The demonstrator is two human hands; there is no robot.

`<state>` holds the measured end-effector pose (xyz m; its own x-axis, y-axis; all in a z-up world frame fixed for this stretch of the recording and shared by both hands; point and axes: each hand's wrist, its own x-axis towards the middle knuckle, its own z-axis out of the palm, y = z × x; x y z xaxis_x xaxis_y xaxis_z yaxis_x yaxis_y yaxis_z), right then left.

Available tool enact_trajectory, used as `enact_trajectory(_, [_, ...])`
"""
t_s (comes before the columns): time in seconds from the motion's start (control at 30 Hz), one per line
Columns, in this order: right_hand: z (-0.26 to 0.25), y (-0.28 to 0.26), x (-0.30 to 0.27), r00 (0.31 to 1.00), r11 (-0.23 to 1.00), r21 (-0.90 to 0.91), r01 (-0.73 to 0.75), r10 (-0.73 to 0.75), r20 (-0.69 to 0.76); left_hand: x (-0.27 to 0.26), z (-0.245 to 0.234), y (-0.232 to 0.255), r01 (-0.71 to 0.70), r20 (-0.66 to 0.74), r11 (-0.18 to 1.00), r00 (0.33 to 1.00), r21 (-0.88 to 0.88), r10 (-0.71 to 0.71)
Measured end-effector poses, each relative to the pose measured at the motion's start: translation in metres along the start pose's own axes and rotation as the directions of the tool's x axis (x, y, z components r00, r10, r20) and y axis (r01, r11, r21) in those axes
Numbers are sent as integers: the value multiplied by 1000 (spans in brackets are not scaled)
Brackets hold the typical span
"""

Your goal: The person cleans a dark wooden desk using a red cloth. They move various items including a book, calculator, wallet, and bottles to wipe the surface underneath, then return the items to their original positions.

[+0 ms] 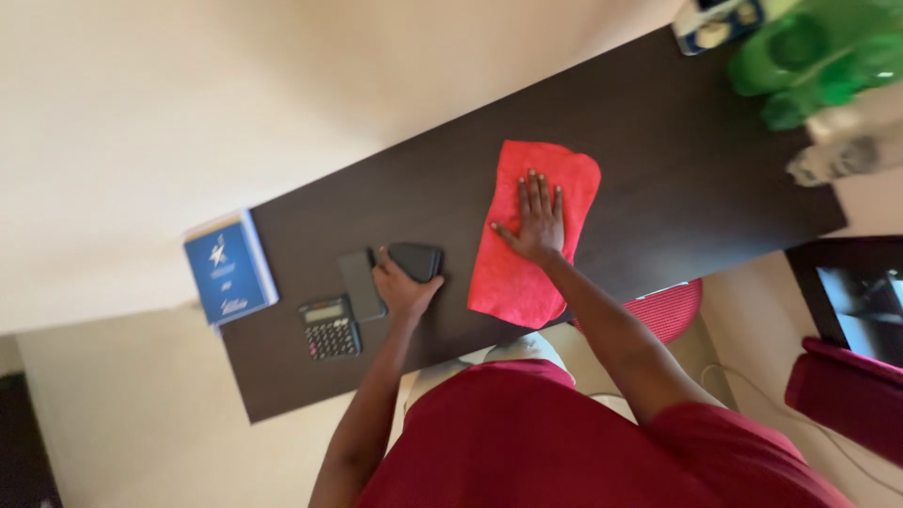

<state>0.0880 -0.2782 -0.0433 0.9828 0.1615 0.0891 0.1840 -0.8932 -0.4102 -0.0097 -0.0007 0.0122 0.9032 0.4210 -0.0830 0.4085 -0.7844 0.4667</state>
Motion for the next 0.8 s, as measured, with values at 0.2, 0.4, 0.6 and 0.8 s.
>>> enact_trajectory(0.2, [30, -79, -28, 996, 997, -34, 68, -66, 63, -28, -39, -25, -54, -161, 968, 987, -245, 14])
enact_trajectory(0.4, [77, -176, -50, 968, 972, -56, 229, -222, 113, -51, -103, -83, -117, -261, 929, 965, -351, 23])
enact_trajectory(0.6, [76, -209, -76, 941, 949, -23, 315, -309, 137, -88, -175, -174, -177, -224, 894, 970, -411, 90])
enact_trajectory(0.8, [36, -300, -152, 925, 628, 721, -293, -3, 379, -111, -222, -189, -430, -96, 848, 901, -311, 422])
